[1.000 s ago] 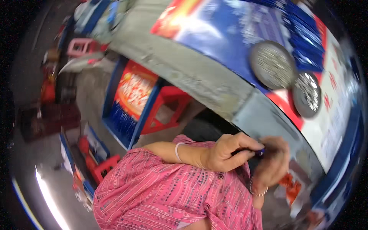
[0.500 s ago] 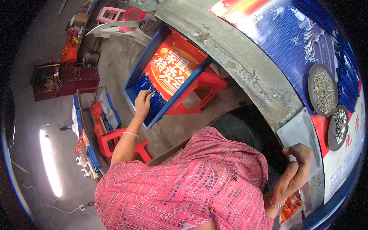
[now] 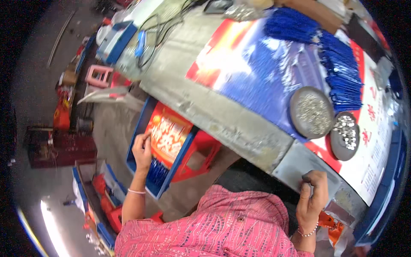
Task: Assembling small metal pins into blue plastic housings at a manual workstation.
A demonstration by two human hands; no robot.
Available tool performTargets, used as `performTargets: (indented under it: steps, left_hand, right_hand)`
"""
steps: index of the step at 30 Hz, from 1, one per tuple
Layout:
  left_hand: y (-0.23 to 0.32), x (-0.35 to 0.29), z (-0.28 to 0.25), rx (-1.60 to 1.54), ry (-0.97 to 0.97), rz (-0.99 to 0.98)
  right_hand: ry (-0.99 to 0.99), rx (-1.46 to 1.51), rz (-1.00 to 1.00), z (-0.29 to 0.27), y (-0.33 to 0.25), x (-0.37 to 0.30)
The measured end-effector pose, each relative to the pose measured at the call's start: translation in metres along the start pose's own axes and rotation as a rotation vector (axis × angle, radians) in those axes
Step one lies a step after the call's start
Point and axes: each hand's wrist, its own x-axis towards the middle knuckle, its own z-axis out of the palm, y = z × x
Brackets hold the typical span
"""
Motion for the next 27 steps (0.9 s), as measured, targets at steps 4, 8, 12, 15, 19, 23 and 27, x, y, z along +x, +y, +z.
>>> performTargets:
  steps: [4, 8, 12, 15, 19, 23, 27]
  left_hand:
    - [0.11, 0.136, 0.05, -0.222, -0.062, 0.307]
    - [0.167, 0.262, 0.136, -0.298, -0.08, 0.526]
    - [0.174, 0.366, 0.22, -0.092, 0.025, 0.605]
    - [0.17, 0.409, 0.257, 0.121, 0.083, 0.653]
    - [0.168, 0.434, 0.269, 0.261, -0.114, 0.525]
    - [0.16, 0.444, 0.272, 0.177, -0.155, 0.523]
    - [0.151, 0.458, 0.253, -0.192, -0.298, 0.326]
  right_hand:
    - [0.176, -0.141, -0.042, -0.007, 0.026, -0.005]
    - [0.284, -0.098, 0.021, -0.008, 0.029, -0.015]
    - [0.283, -0.26, -0.033, -0.004, 0.038, -0.024]
    - [0.277, -0.281, -0.068, 0.0, 0.037, -0.018]
    - [0.257, -0.251, -0.016, -0.001, 0.035, -0.016]
    - [0.244, -0.234, -0.006, -0.002, 0.035, -0.014]
    - [0.241, -0.218, 0.01, -0.002, 0.032, -0.01]
